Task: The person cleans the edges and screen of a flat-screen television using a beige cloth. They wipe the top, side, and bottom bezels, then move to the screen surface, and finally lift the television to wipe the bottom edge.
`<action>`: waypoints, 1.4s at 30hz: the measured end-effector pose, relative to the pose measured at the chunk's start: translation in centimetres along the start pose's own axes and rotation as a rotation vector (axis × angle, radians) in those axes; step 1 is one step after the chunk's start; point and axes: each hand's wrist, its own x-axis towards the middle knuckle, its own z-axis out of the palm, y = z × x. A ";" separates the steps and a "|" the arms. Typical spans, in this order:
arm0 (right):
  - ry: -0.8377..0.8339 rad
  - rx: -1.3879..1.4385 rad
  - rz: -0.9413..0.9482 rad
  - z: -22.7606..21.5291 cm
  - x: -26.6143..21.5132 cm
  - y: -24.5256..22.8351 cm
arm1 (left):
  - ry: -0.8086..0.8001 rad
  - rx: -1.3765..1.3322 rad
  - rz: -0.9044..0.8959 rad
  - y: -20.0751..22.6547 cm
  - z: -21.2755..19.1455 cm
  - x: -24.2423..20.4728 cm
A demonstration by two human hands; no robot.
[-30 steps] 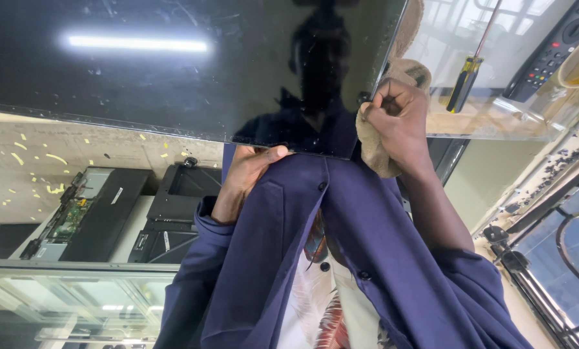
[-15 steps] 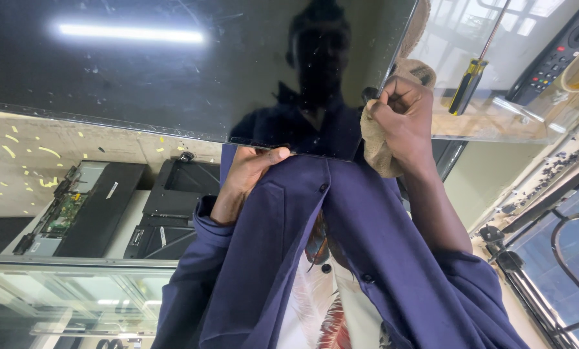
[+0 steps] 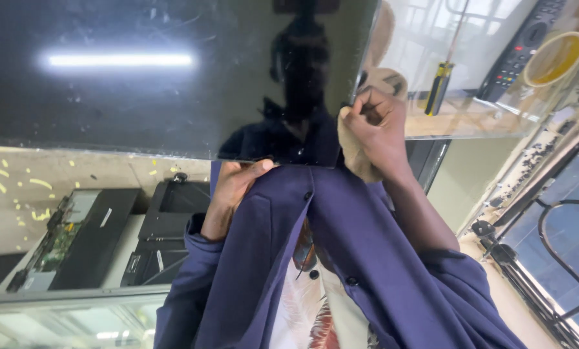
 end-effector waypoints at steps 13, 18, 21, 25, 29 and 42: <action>0.052 0.003 -0.032 0.4 0.1 -2.0 | 0.037 -0.026 -0.007 -0.3 -0.3 -0.2; 0.075 -0.052 -0.178 -0.2 2.9 -2.0 | 0.060 -0.060 0.017 -2.2 -1.7 -0.7; 0.111 -0.049 -0.233 -0.1 3.8 -2.2 | 0.063 -0.058 0.016 -2.6 -2.2 -0.4; 0.129 -0.107 -0.152 0.2 1.5 -2.1 | 0.070 -0.028 0.016 -1.2 -0.8 -0.5; 0.134 -0.078 -0.078 0.5 -0.5 -0.6 | 0.053 -0.054 0.016 -0.3 0.0 -0.5; 0.280 -0.200 -0.321 1.2 6.4 -4.4 | 0.220 -0.164 -0.217 -0.4 -0.9 -0.1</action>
